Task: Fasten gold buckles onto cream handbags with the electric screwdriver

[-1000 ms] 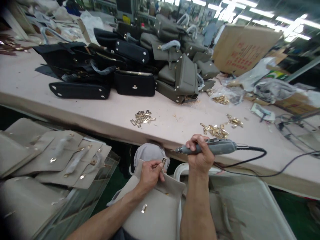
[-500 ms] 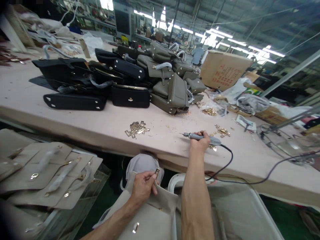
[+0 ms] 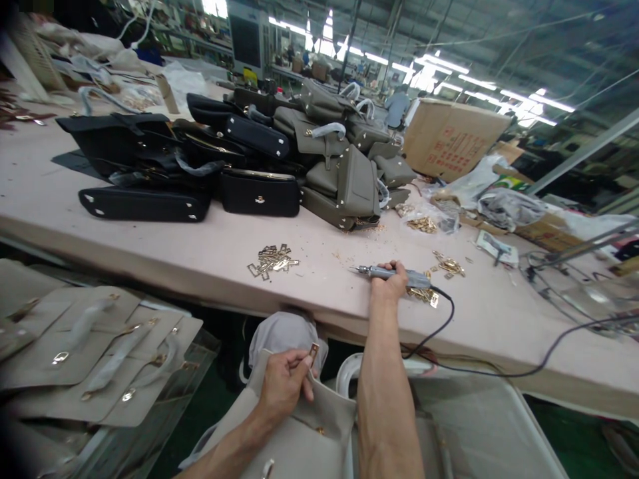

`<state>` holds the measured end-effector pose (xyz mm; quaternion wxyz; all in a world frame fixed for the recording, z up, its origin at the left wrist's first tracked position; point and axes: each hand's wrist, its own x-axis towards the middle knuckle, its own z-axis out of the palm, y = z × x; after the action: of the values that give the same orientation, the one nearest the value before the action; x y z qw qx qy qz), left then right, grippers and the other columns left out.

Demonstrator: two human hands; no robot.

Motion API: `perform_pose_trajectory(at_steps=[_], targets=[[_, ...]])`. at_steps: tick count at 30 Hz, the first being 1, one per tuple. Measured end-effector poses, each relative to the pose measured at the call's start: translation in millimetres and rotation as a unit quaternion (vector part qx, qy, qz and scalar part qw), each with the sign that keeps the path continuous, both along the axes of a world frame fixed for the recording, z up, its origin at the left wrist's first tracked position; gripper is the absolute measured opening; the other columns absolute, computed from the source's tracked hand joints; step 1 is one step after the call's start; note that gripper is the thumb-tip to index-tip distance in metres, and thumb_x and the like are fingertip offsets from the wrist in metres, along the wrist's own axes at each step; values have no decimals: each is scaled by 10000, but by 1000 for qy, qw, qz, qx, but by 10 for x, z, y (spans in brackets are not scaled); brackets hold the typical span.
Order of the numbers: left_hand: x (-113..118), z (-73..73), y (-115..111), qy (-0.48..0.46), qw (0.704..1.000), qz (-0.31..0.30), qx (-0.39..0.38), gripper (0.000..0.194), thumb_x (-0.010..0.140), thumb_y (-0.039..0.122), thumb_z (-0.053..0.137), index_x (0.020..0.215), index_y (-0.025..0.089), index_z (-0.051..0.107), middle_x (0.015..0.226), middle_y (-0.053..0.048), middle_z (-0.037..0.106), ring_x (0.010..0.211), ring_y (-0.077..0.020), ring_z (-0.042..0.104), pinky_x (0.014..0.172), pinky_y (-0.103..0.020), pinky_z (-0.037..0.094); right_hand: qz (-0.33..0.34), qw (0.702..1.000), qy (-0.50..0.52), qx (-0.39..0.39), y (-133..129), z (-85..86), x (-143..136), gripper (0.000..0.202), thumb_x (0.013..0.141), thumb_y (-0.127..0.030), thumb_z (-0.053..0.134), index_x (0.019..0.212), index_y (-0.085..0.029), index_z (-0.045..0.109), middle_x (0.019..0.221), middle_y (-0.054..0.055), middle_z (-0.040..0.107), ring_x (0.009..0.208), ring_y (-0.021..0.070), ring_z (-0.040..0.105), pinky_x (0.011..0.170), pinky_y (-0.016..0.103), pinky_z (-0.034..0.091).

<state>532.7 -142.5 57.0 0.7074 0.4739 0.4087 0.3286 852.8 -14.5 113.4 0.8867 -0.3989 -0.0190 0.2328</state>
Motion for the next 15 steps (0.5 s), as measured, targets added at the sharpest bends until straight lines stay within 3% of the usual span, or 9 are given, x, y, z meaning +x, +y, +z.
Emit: perform_pose_trajectory(at_steps=[8, 15], targets=[[-8, -65, 0, -13, 1000, -1, -7, 346, 905, 444, 627, 758, 136, 686, 697, -90, 764, 370, -135, 622, 419, -218, 391, -57, 998, 31, 10, 23, -17, -49, 153, 829, -125, 602, 836, -192, 465, 689, -96, 530, 477, 27, 486, 509, 156, 493], [-10, -5, -3, -10, 1000, 1, -10, 341, 903, 444, 636, 760, 138, 683, 704, -89, 769, 369, -126, 618, 431, -211, 408, -82, 996, 25, 4, 101, -20, -119, 183, 803, -105, 614, 823, -196, 457, 709, -83, 556, 497, 44, 499, 506, 175, 505]])
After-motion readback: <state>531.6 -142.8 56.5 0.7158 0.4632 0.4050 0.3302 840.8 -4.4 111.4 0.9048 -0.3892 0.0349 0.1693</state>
